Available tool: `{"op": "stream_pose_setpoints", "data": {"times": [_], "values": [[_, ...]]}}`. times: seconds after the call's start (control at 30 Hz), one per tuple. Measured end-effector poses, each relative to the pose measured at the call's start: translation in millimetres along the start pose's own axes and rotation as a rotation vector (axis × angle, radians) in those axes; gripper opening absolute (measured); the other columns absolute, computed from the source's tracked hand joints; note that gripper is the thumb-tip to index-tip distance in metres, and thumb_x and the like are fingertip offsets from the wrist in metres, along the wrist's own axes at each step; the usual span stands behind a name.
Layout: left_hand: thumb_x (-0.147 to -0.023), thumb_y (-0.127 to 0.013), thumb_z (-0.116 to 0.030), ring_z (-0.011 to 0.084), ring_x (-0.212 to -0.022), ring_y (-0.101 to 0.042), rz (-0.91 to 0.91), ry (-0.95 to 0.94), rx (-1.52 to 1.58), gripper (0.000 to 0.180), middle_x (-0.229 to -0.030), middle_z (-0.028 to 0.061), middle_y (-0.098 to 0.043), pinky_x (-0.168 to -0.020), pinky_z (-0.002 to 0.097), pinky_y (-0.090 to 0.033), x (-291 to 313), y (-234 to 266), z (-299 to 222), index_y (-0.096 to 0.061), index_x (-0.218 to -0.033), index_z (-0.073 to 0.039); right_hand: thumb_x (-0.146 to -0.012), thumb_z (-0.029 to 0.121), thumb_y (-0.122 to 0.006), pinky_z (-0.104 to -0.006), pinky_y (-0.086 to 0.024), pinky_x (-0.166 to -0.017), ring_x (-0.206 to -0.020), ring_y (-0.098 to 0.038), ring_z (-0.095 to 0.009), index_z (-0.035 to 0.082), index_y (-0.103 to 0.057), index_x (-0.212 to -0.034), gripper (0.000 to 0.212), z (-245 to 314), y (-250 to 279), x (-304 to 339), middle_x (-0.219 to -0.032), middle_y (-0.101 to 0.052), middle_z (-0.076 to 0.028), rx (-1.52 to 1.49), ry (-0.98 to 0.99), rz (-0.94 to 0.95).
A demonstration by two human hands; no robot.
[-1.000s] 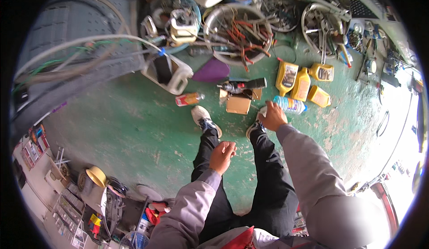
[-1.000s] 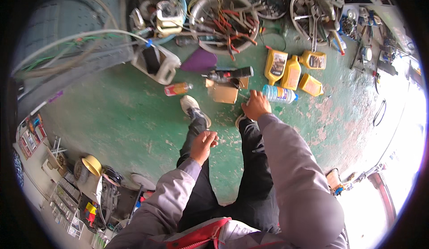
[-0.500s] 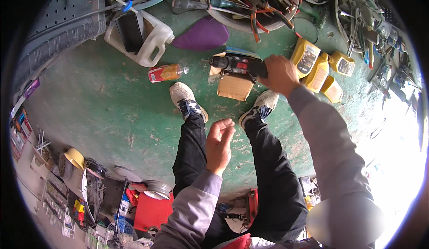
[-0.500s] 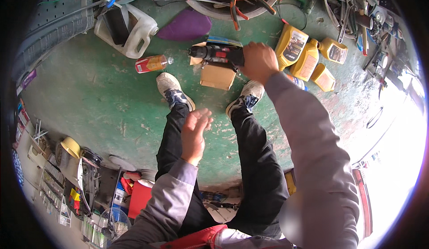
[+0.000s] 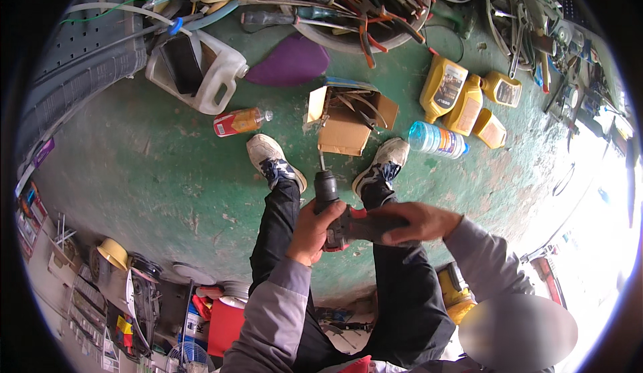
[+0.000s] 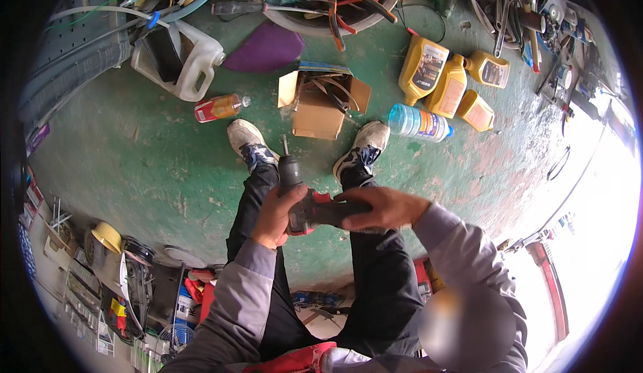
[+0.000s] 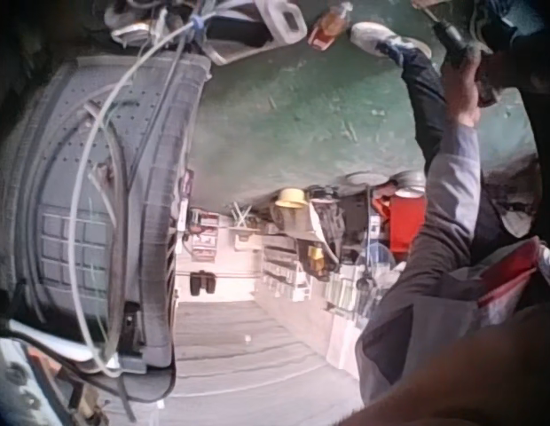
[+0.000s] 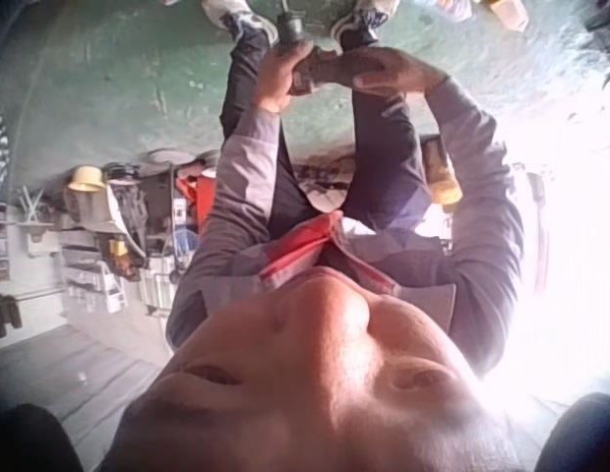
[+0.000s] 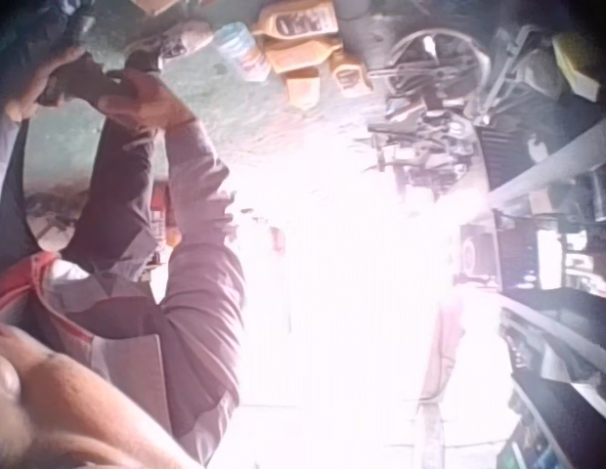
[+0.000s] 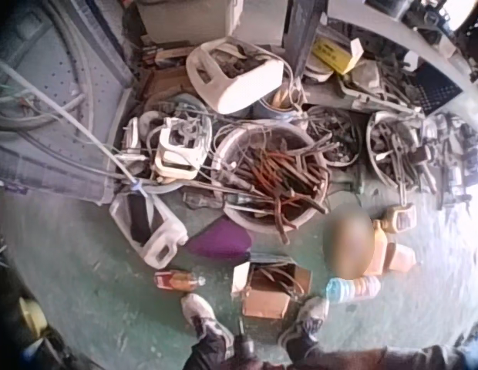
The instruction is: The person coils a hose, then retrieves a cordless drill and a drill bit from a toolbox. They walk to a white car with the trunk open and use the drill to remove screws from the right tail light assembly.
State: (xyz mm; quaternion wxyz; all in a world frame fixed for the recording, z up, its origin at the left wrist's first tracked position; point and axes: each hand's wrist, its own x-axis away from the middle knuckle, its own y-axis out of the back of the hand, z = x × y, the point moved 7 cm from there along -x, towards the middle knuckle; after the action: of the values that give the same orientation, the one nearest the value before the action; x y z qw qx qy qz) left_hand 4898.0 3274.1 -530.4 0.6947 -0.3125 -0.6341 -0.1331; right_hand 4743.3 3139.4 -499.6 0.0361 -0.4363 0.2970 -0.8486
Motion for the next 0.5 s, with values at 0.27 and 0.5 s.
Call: {"op": "stream_pose_setpoints", "data": {"times": [0.27,0.5], "values": [[-0.089,-0.078,-0.024,0.0097,-0.065,-0.059,-0.137,-0.231,-0.389,0.03,-0.081,0.0015,-0.064,-0.059,0.0297,-0.05,-4.9,30.3,-25.7,-0.063,-0.103,-0.002,-0.087,0.037,-0.072,-0.0469,-0.049,-0.097,-0.114,-0.059,-0.038,0.003,-0.055,-0.131,0.058,21.6,110.9,-100.8,-0.116,-0.062,-0.022,0.923,-0.108,-1.091],[-0.088,-0.08,-0.022,0.007,-0.067,-0.057,-0.181,-0.237,-0.488,0.029,-0.081,-0.0007,-0.064,-0.061,0.0276,-0.047,-3.5,41.6,-23.2,-0.064,-0.103,-0.003,-0.084,0.024,-0.068,-0.049,-0.054,-0.089,-0.105,-0.064,-0.04,0.003,-0.054,-0.129,0.051,5.5,126.7,-158.4,-0.107,-0.065,-0.021,1.094,-0.294,-1.043]]}}
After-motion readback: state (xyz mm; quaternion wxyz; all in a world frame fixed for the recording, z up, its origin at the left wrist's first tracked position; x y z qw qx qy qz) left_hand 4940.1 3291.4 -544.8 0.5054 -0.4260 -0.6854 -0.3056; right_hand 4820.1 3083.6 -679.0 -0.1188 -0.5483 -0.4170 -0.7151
